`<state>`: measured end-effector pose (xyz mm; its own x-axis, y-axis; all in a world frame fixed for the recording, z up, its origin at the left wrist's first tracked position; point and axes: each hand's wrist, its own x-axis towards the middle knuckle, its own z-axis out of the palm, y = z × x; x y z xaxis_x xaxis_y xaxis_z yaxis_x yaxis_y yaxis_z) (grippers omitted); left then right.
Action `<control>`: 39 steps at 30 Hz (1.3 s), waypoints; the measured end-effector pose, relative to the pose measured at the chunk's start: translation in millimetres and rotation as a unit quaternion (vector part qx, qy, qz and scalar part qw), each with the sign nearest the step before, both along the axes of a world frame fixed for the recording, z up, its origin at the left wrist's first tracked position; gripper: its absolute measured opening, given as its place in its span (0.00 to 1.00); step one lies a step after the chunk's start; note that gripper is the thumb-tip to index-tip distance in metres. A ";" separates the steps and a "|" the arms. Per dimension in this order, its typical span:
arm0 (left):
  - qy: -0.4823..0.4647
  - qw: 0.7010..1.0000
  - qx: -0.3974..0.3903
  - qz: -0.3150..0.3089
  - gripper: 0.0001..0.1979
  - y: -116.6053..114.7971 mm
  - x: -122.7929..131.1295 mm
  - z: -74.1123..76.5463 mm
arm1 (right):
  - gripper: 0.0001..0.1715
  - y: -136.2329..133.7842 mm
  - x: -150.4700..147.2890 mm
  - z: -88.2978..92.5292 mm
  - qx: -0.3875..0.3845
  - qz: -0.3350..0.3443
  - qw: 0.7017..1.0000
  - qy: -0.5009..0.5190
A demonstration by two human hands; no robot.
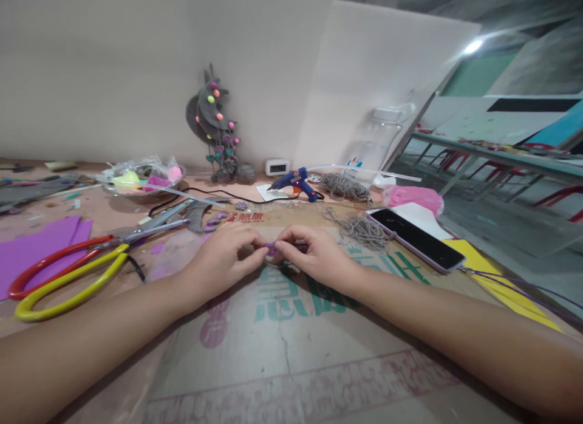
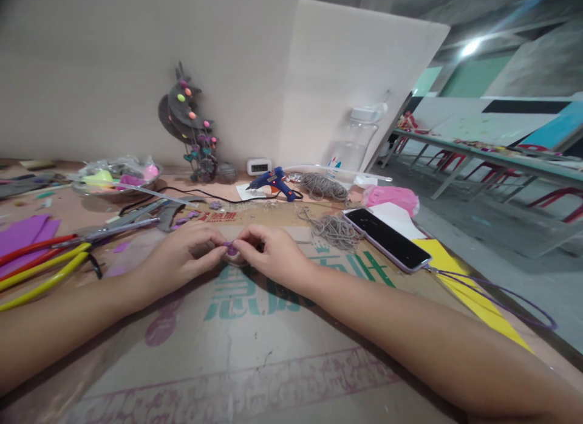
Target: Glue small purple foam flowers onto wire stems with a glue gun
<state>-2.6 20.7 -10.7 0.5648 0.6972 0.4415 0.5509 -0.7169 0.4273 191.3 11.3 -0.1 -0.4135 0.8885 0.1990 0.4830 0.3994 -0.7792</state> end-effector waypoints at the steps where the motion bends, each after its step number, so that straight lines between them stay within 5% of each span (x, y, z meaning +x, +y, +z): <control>1: -0.001 1.000 0.001 -0.002 0.07 -0.4 0.0 -0.1 | 0.10 0.2 -0.2 0.1 0.001 -0.009 1.000 0.004; 15: 0.009 1.000 -0.014 0.000 0.12 -1.7 0.9 1.6 | 0.10 -1.1 0.5 -1.0 0.055 0.007 0.998 -0.024; 39: -0.009 0.999 -0.034 0.009 0.10 -1.4 0.3 0.9 | 0.11 0.0 -1.0 2.1 -0.008 -0.033 0.999 0.026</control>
